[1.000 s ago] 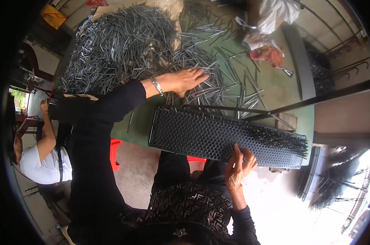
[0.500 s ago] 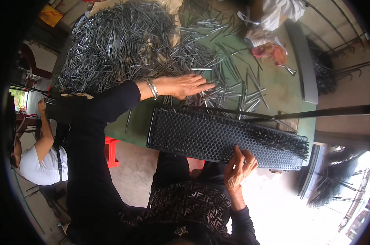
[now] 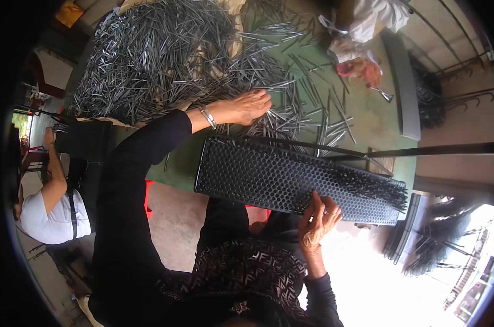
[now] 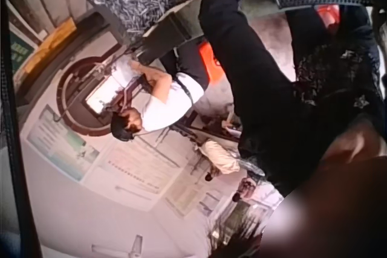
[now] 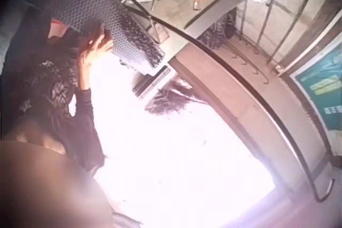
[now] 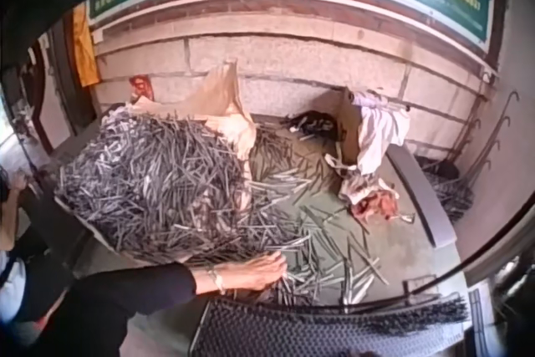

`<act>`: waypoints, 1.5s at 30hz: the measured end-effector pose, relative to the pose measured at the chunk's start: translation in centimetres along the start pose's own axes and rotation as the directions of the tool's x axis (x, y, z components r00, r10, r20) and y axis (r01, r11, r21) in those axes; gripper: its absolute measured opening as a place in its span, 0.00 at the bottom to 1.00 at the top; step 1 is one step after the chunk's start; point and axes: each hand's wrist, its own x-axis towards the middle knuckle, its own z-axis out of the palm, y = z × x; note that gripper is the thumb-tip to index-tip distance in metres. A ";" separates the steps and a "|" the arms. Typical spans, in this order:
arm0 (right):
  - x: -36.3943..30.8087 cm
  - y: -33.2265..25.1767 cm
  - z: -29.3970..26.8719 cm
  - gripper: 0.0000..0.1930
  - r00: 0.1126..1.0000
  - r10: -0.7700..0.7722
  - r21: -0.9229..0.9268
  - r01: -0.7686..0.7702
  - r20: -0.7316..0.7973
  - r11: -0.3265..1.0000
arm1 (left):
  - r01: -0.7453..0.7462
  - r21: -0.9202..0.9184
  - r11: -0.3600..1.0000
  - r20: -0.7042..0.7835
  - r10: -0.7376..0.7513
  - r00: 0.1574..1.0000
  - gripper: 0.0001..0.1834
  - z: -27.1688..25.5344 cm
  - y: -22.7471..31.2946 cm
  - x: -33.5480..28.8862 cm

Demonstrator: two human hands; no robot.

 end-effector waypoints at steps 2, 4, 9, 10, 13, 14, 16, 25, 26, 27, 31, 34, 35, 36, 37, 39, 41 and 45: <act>0.0 -0.2 0.0 0.17 1.000 0.000 0.004 0.000 0.005 1.000 | -0.030 0.040 0.999 -0.038 0.031 0.999 0.18 1.2 -0.7 -0.1; 0.3 -0.5 0.0 0.16 1.000 -0.011 0.006 0.011 0.009 1.000 | -0.008 0.046 0.999 -0.013 0.008 1.000 0.15 2.0 -1.4 -0.4; 0.5 -0.2 -0.4 0.16 1.000 -0.016 0.001 0.016 0.012 1.000 | 0.184 -0.080 0.980 0.125 -0.173 0.977 0.18 -0.4 -1.8 0.6; 0.6 -0.2 -0.5 0.16 1.000 -0.023 0.002 0.023 0.019 1.000 | 0.175 -0.119 0.977 -0.059 -0.182 0.981 0.16 -0.5 -2.3 0.4; 0.3 0.2 -0.1 0.18 0.999 -0.035 0.008 0.035 -0.005 0.999 | 0.235 -0.204 0.950 -0.145 -0.267 0.953 0.17 -1.0 -3.9 1.1; 0.3 0.2 -0.2 0.18 0.999 -0.039 0.002 0.039 -0.013 0.999 | 0.191 -0.199 0.961 -0.214 -0.233 0.949 0.18 -1.1 -4.0 1.6; 0.2 0.2 -0.5 0.16 1.000 -0.014 -0.031 0.014 -0.006 0.999 | 0.194 -0.204 0.960 -0.112 -0.219 0.969 0.21 -1.5 -4.6 3.4; 0.0 0.2 0.0 0.16 1.000 -0.025 0.000 0.025 0.014 1.000 | 0.202 -0.057 0.978 0.105 -0.196 0.975 0.33 -0.9 -9.2 4.3; 0.1 0.3 -0.1 0.16 1.000 -0.019 0.007 0.019 0.017 1.000 | 0.215 -0.085 0.973 0.131 -0.203 0.970 0.34 -1.1 -9.1 4.6; 0.1 0.3 -0.2 0.16 1.000 -0.012 0.014 0.012 0.019 1.000 | 0.227 -0.113 0.967 0.158 -0.208 0.965 0.35 -1.2 -8.9 4.9; 0.4 0.4 -0.2 0.15 0.999 -0.025 0.035 0.024 0.023 0.999 | 0.229 -0.039 0.973 0.172 -0.219 0.960 0.36 0.2 -9.0 4.3; 0.4 0.9 -0.6 0.15 1.000 -0.010 0.006 0.010 0.026 1.000 | 0.280 -0.106 0.954 0.215 -0.253 0.943 0.36 0.1 -6.5 5.3; 0.6 0.4 -0.6 0.15 0.999 -0.026 0.028 0.026 0.026 0.999 | 0.302 -0.091 0.949 0.215 -0.277 0.936 0.36 1.1 -7.2 4.0; 0.8 -0.2 -0.3 0.15 0.998 -0.050 0.062 0.048 0.028 0.997 | 0.260 -0.064 0.963 -0.028 -0.262 0.965 0.39 3.5 -8.5 1.8; 0.8 -0.4 -0.1 0.15 0.998 -0.063 0.078 0.061 0.027 0.995 | 0.204 -0.028 0.979 -0.270 -0.204 0.941 0.42 5.0 -9.3 0.7; 0.3 0.9 -0.4 0.17 1.000 -0.020 0.012 0.020 0.016 1.000 | 0.227 -0.127 0.966 -0.014 -0.231 0.973 0.41 0.2 -5.8 4.8; 0.6 0.4 -0.8 0.15 0.999 -0.026 0.035 0.025 0.036 0.999 | 0.320 -0.035 0.947 -0.048 -0.321 0.946 0.35 0.6 -5.9 4.6; 1.0 0.6 -1.2 0.17 0.998 -0.042 0.106 0.036 0.048 0.994 | 0.324 -0.089 0.942 -0.168 -0.335 0.927 0.25 0.5 -5.9 4.6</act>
